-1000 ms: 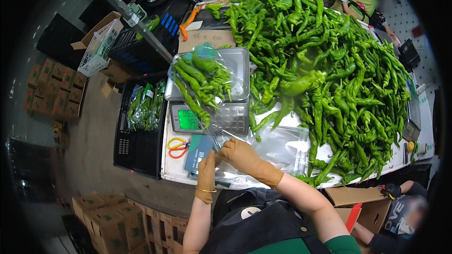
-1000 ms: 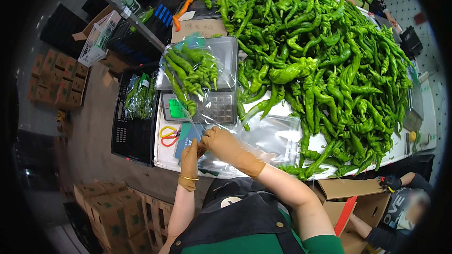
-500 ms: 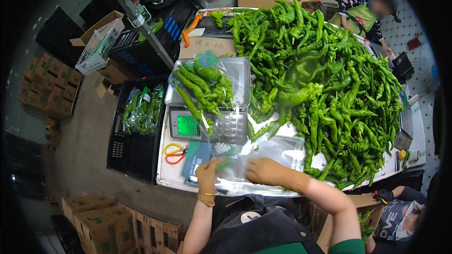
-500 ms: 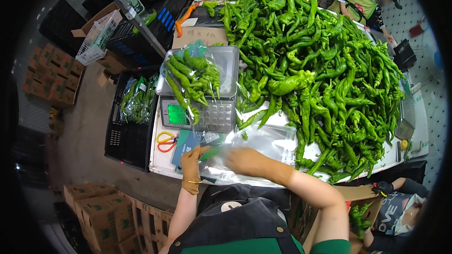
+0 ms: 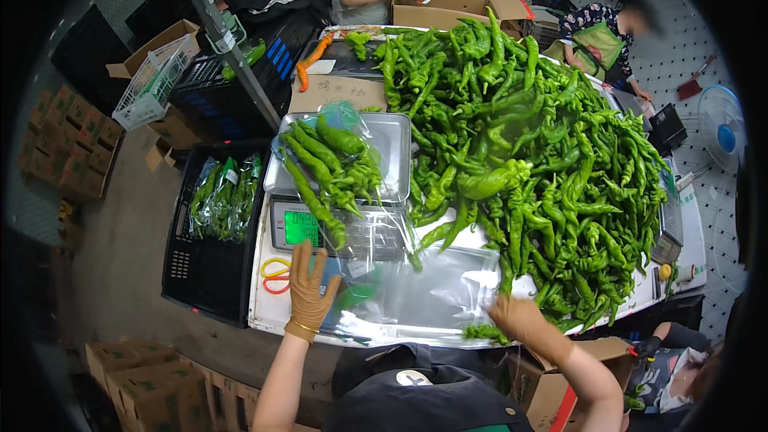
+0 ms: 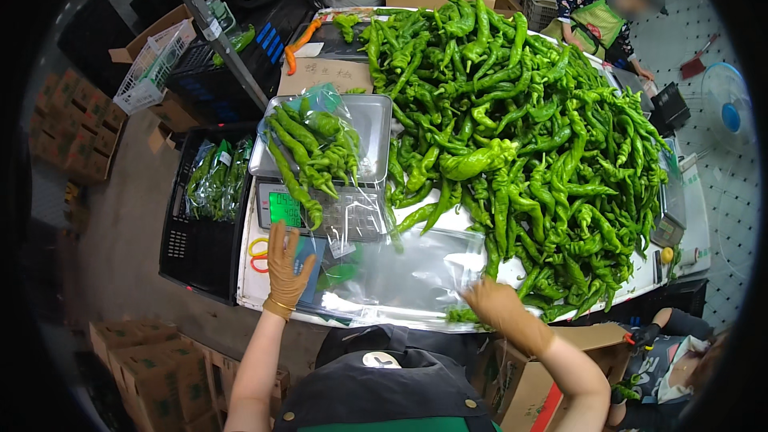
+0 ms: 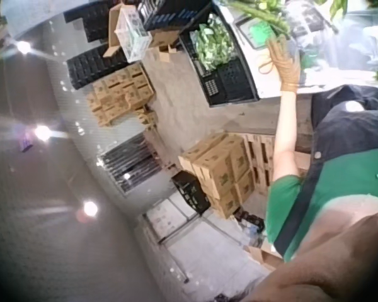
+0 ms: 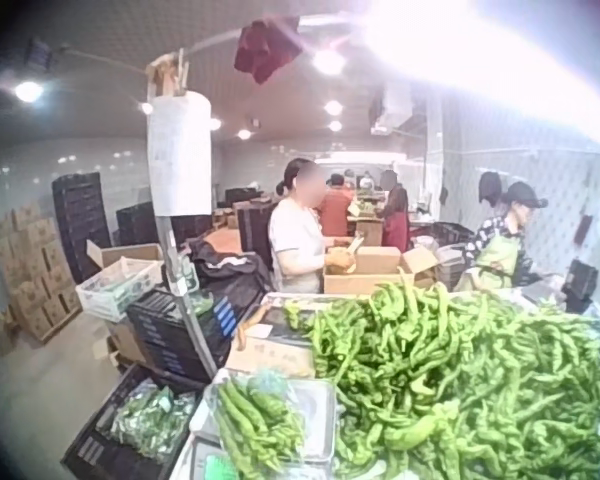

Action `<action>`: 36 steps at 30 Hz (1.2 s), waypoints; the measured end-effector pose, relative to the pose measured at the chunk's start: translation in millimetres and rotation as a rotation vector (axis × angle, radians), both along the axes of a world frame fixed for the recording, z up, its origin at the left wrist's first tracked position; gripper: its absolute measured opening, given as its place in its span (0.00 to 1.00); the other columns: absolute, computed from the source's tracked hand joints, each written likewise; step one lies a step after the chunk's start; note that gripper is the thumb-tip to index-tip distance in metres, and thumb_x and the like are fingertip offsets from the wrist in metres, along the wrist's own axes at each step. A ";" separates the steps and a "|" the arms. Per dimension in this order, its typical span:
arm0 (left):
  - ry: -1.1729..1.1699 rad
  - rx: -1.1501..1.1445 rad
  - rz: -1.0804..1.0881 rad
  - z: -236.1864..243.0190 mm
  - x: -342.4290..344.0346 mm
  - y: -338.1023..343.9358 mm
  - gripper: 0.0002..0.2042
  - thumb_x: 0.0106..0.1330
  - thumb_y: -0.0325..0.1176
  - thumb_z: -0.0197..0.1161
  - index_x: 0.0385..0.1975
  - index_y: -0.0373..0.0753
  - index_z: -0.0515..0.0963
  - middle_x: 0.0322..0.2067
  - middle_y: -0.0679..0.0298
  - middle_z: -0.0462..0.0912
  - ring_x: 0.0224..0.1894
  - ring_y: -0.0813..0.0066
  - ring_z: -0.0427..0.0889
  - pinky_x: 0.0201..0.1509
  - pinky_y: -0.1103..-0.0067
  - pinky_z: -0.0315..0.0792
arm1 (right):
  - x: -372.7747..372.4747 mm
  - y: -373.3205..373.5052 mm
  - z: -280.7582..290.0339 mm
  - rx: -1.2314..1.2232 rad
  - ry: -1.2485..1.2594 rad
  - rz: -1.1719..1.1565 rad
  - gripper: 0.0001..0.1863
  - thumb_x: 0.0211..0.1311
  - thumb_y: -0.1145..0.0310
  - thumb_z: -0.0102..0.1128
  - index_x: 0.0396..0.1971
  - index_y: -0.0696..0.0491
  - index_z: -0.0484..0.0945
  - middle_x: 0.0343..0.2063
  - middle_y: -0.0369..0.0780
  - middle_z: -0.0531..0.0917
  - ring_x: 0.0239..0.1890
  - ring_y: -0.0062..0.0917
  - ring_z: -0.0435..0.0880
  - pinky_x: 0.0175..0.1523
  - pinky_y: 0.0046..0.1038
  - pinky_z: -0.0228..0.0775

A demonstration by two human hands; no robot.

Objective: The person picks green peppers from a large pile on a table, places them into clear plastic bags, weighs the bags on a digital scale, and sets the filled bags aside. The process repeats continuously with other workers visible in the background.

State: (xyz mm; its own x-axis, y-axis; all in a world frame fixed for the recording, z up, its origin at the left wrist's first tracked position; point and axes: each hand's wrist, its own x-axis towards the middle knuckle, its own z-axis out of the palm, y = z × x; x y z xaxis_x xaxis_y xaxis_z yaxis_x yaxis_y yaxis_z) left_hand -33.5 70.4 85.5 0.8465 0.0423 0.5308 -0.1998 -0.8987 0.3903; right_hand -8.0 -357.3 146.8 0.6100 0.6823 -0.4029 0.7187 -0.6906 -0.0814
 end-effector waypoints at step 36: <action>0.680 -2.088 0.155 -17.5 103.7 51.6 0.13 0.60 0.35 0.50 0.39 0.37 0.77 0.31 0.60 0.81 0.28 0.68 0.80 0.33 0.74 0.77 | 250.2 250.6 -46.0 1.141 0.874 -1.104 0.31 0.54 0.62 0.72 0.52 0.65 0.72 0.36 0.39 0.82 0.30 0.20 0.77 0.32 0.21 0.67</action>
State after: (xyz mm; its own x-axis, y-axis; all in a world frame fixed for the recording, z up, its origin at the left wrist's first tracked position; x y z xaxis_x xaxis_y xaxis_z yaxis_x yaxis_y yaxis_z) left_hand 70.2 122.0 68.0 0.7651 0.0602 -0.6411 0.3580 0.7877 0.5013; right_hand 242.3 -106.7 100.8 0.8169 0.2952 -0.4955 -0.4862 -0.1096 -0.8669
